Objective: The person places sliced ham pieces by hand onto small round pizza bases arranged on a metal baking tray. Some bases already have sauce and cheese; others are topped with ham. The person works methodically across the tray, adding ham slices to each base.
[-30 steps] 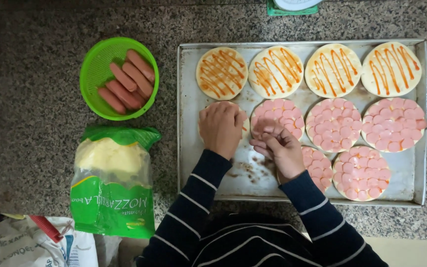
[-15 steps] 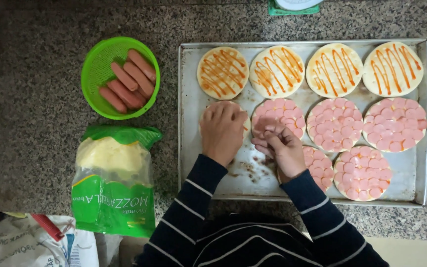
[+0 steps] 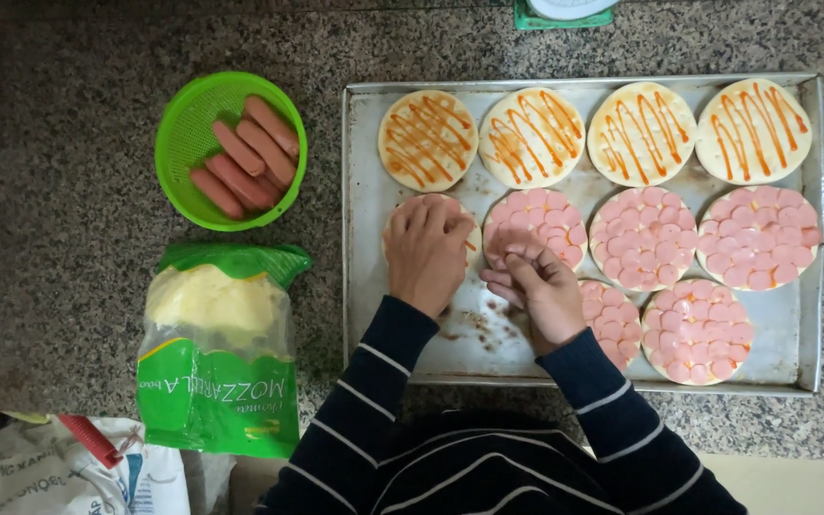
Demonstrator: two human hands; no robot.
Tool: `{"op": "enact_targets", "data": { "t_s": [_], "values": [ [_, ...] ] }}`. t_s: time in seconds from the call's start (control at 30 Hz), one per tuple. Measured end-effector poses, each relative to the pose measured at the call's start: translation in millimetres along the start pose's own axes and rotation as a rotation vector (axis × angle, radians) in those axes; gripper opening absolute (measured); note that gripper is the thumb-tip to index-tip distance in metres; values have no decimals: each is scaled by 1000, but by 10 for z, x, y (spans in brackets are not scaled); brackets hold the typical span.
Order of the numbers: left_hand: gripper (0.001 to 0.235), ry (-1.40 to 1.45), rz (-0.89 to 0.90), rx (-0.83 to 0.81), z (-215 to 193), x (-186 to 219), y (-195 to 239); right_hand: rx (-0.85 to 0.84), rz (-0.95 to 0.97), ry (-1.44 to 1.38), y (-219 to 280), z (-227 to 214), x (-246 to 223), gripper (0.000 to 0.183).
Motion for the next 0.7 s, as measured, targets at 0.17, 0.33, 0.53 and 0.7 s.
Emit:
{"op": "enact_targets", "data": {
  "t_s": [0.17,0.33,0.53,0.7],
  "values": [
    [18,-16,-9,-25,77,-24,25,1,0,-4,16,11,-25,27],
    [20,1,-35,-50,168,-55,57,4,5,-4,33,24,-46,28],
    [21,130,-96,-27,-177,-35,93,-11,-19,-4,108,48,-169,27],
    [26,231,-309,19,-557,-81,320,-42,-59,-9,143,15,-114,29]
  ]
}}
Point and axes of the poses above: each hand's wrist, its own y-axis away from the middle knuckle, its own z-axis out of the palm, x = y × z, the point moved 8 cm from there along -y, towards the middle knuckle, and after that the axes turned 1 degree about -z, right-handed, at the moved point
